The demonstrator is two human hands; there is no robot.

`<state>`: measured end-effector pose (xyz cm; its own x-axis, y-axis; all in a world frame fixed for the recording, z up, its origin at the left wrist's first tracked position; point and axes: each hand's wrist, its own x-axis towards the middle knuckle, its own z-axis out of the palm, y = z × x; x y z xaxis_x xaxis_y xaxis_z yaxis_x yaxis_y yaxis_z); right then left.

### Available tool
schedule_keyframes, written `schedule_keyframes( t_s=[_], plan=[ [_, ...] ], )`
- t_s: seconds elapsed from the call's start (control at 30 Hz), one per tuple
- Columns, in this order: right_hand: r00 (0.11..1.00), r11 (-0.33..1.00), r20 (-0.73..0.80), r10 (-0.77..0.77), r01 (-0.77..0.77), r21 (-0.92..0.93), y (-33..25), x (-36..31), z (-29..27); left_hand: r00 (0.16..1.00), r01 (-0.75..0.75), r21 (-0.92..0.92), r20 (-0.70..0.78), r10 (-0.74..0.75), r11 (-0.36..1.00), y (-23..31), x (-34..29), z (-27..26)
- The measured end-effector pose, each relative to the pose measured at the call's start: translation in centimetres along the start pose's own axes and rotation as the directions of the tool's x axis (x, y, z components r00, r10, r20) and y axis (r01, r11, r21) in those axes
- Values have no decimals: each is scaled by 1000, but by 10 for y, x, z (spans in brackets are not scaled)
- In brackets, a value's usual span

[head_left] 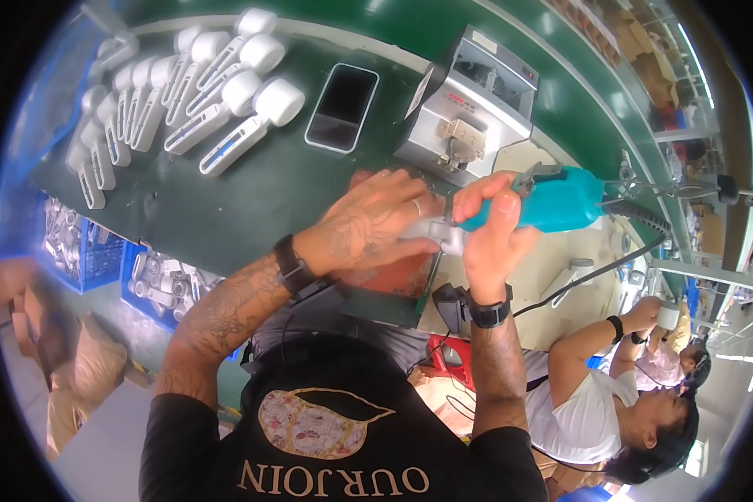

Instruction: The person picks up a white handheld fan, places it on a red block, and uses a teal power tool to drive a screw into the casing. They set the finished fan aside, reach into a blue bin to organize other fans, and then repeat the process with another fan.

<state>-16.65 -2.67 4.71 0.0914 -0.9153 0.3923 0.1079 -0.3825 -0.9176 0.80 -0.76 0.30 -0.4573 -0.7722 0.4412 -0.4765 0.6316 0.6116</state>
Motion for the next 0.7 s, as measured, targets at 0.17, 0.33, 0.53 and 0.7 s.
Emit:
schedule_keyframes(
  t_s=[0.17, 0.33, 0.53, 0.7],
  plan=[
    [998, 1000, -55, 23, -24, -17, -2, 0, -2, 997, 23, -14, 78, -22, 1000, 1, 2, -3],
    [990, 989, -81, 116, -122, -81, -14, 9, 3, 999, 35, 23, -11, -35, 999, -3, -4, 6],
    [983, 976, -156, -101, 67, -208, -17, 55, 17, 998, 24, 38, -62, -21, 999, -3, -6, 9],
    [964, 957, -96, -249, 229, -181, 13, 66, 18, 996, 12, 33, -83, -10, 999, -5, -10, 13]
  ],
)
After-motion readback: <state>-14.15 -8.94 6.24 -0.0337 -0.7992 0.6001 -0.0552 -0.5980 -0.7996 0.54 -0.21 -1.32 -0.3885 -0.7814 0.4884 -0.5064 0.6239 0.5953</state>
